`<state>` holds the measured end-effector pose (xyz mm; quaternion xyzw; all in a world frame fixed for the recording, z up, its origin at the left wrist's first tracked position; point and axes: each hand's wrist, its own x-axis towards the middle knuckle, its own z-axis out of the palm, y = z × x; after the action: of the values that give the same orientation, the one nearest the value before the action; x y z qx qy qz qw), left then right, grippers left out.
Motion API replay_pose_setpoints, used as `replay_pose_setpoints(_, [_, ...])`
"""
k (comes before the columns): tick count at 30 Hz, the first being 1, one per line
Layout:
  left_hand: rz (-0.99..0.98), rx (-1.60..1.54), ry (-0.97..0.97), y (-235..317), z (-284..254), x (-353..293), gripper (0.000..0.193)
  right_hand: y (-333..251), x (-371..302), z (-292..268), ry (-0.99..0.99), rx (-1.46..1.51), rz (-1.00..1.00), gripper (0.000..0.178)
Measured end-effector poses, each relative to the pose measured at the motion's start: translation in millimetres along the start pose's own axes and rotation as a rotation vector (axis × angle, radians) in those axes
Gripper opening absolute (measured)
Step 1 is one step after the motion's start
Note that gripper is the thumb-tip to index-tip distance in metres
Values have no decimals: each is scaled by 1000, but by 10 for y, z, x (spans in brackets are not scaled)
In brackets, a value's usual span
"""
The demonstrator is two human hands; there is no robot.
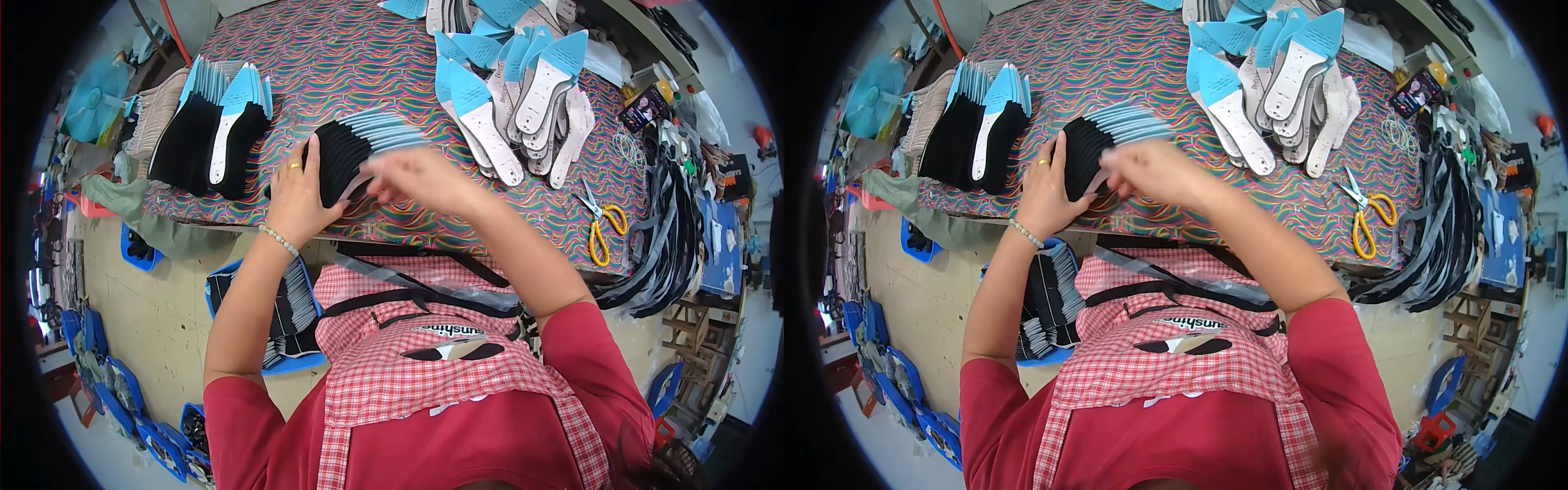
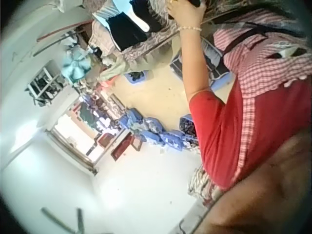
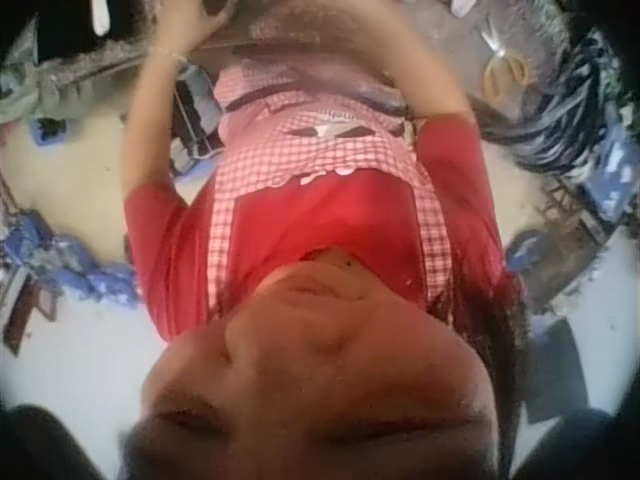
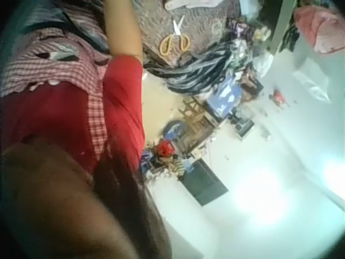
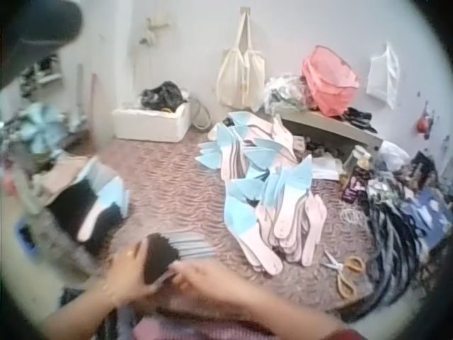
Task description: The person assembles slipper components by hand, attaching black elastic straps to light blue and white slipper soles. They repeatedly pick up a sole, wrap the strap around the heel, and trim the excess strap with yellow-handled scissors. The finished slipper is placed on a pile on the table.
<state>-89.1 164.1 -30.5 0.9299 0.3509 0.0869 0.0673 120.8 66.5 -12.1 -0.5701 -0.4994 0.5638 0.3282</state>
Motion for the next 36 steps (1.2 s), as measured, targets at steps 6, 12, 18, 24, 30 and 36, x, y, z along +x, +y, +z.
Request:
replay_pose_setpoints(6, [-15,68,28,-60,121,48,111,-426,520,-92,782,-547,-810,60])
replay_pose_setpoints(12, [44,52,174,-98,338,105,115,33,1020,-42,380,-689,-361,62])
replay_pose_setpoints(18, [-48,112,71,-104,200,213,113,269,464,-157,709,-224,-603,52])
replay_pose_setpoints(24, [-48,-254,84,-333,34,284,108,814,-747,-45,726,-411,-361,46])
replay_pose_setpoints(30, [-527,-1687,-156,-1042,-1046,441,43,1266,-1371,9,876,-449,-183,44])
replay_pose_setpoints(36, [-679,-1501,-225,-1665,-1394,551,46,1175,-1199,98,939,-813,-266,41])
